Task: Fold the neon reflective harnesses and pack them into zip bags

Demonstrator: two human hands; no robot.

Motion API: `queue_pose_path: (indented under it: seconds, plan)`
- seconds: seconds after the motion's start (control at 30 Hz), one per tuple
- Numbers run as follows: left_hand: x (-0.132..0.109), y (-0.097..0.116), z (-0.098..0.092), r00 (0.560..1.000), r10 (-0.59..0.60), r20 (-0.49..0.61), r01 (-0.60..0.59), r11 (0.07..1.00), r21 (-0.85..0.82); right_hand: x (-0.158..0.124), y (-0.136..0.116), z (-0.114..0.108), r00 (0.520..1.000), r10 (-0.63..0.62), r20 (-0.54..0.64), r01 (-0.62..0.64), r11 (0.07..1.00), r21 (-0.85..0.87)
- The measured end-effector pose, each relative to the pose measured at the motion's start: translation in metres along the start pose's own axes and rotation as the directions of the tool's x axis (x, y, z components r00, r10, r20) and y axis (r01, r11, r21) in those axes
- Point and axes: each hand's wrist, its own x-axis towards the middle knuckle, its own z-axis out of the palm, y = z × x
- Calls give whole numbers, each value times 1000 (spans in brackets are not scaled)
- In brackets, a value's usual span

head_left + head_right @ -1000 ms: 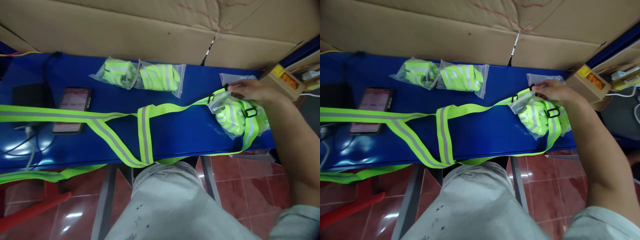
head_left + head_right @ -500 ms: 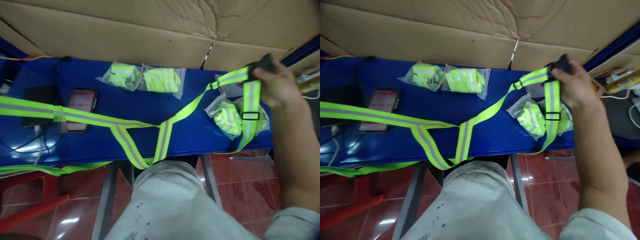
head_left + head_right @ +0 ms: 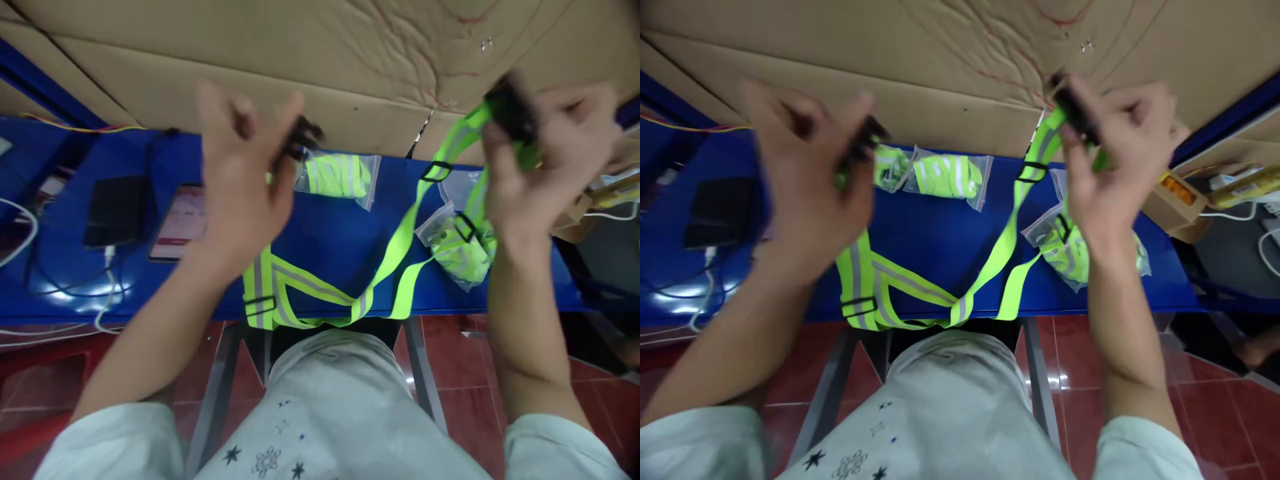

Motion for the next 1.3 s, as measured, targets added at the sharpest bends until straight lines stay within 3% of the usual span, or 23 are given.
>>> queue_pose_path:
  seconds: [0.07, 0.1, 0.2, 0.27, 0.4, 0.57, 0.8, 0.97, 1.1, 1.2, 1.3]
  plan:
    - [-3, 8, 27, 995, 60, 80, -67, 995, 78, -9, -6, 25, 960, -263, -99, 263, 965, -19]
    - [-6, 12, 40, 987, 103, 122, -111, 992, 52, -15, -7, 37, 944, -317, -91, 322, 946, 41]
    - [-18, 14, 69, 975, 148, 166, -152, 988, 14, -37, -12, 73, 945, -325, 21, 322, 942, 98]
    - [-26, 14, 76, 976, 124, 179, -138, 988, 68, -51, -20, 88, 951, -301, 70, 298, 953, 49]
    - [-34, 18, 73, 984, 57, 169, -88, 979, 182, -68, -38, 95, 964, -233, 130, 236, 972, -13]
    - [-31, 25, 71, 982, -37, 185, 10, 989, 147, -72, -51, 95, 976, -95, 195, 106, 993, -46]
    - [-30, 28, 76, 967, -133, 219, 90, 977, 195, -72, -59, 103, 979, -61, 193, 79, 993, -87]
    - [-36, 35, 84, 969, -83, 233, 46, 986, 159, -77, -66, 111, 962, -51, 270, 69, 996, -61]
    - [-40, 35, 88, 964, -40, 263, 39, 999, 9, -80, -68, 116, 956, -111, 273, 115, 993, -1]
    - [-37, 29, 78, 967, 91, 237, -64, 991, -119, -77, -61, 114, 954, -183, 239, 175, 983, 54]
    - [-29, 23, 58, 971, 142, 191, -124, 987, -99, -69, -51, 104, 949, -237, 207, 216, 969, 122]
